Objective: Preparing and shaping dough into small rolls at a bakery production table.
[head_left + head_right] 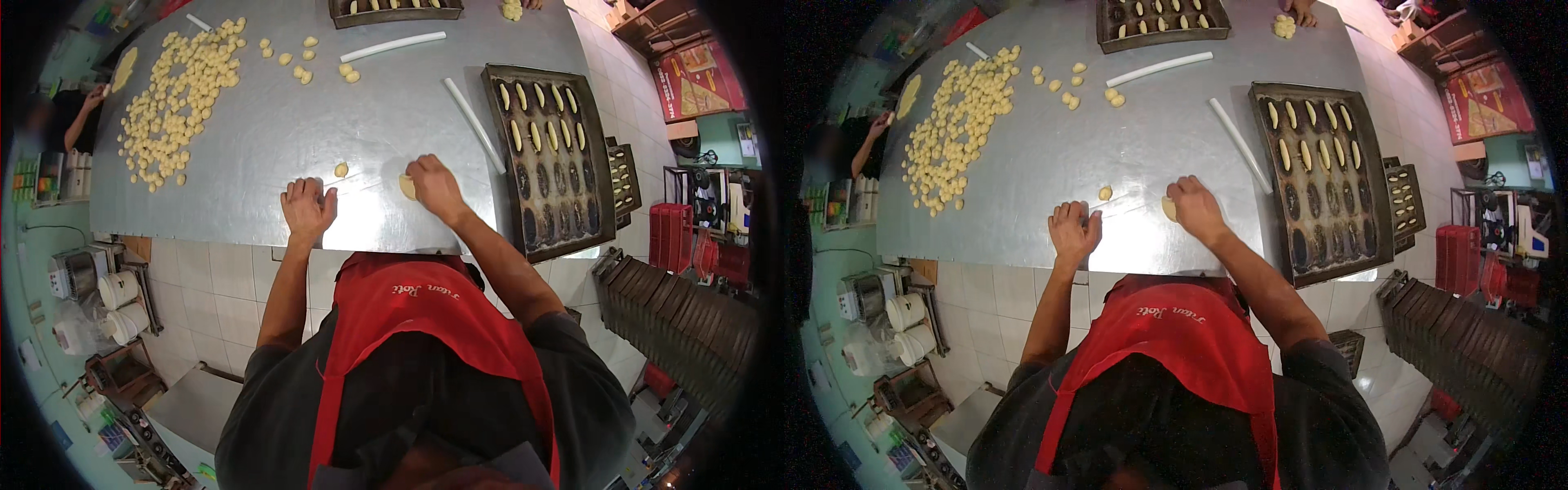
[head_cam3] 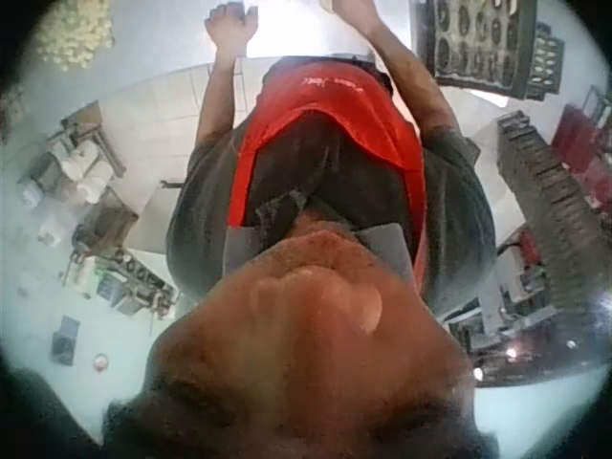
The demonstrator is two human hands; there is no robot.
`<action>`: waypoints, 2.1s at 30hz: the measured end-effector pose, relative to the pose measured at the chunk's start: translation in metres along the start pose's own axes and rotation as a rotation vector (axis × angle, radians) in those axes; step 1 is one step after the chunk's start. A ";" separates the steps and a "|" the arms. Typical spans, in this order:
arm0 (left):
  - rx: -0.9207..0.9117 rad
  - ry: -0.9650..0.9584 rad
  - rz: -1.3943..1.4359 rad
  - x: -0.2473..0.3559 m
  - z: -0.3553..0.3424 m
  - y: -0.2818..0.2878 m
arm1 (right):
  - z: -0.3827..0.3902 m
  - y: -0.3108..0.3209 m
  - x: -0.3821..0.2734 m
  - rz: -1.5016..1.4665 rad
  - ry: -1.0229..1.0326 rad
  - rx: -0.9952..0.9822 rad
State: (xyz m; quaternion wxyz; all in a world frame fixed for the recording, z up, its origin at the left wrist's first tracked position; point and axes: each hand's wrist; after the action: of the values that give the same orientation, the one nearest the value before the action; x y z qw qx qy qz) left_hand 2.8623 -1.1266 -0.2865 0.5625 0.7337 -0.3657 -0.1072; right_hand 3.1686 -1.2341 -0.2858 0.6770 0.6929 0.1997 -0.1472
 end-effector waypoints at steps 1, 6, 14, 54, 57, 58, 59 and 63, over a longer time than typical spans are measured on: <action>0.003 0.003 0.000 -0.004 0.009 -0.002 | 0.009 -0.006 -0.004 0.027 0.023 -0.022; -0.095 0.417 0.150 -0.033 -0.004 0.005 | 0.057 -0.028 -0.021 0.219 0.095 0.053; -0.044 0.201 -0.102 -0.065 -0.015 -0.017 | -0.052 -0.027 -0.030 0.021 -0.119 0.044; -0.272 0.495 0.259 -0.145 -0.185 -0.080 | 0.138 0.092 0.096 0.174 -0.821 0.257; -0.324 0.584 0.221 -0.100 -0.164 -0.066 | 0.102 0.098 0.059 0.084 -0.668 0.563; -0.262 0.572 0.207 -0.067 -0.158 -0.062 | 0.085 0.091 0.065 -0.065 -0.573 0.519; -0.188 0.407 0.273 -0.049 -0.138 -0.067 | 0.061 0.084 0.071 -0.218 -0.458 0.465; -0.396 0.333 1.095 0.089 -0.075 -0.090 | -0.009 0.045 0.091 0.145 -0.286 0.552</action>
State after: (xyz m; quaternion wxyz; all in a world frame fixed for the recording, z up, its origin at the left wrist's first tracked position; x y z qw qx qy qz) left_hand 3.0055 -1.1196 -0.3194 0.7115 0.3274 -0.5701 0.2481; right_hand 3.2696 -1.2186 -0.2890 0.4934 0.8352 0.0051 -0.2430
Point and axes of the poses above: each hand's wrist, its own z-axis away from the middle knuckle, its own y-axis out of the back of the hand, x = y × z, and after that the axes turned 8 degrees about -x, right-handed
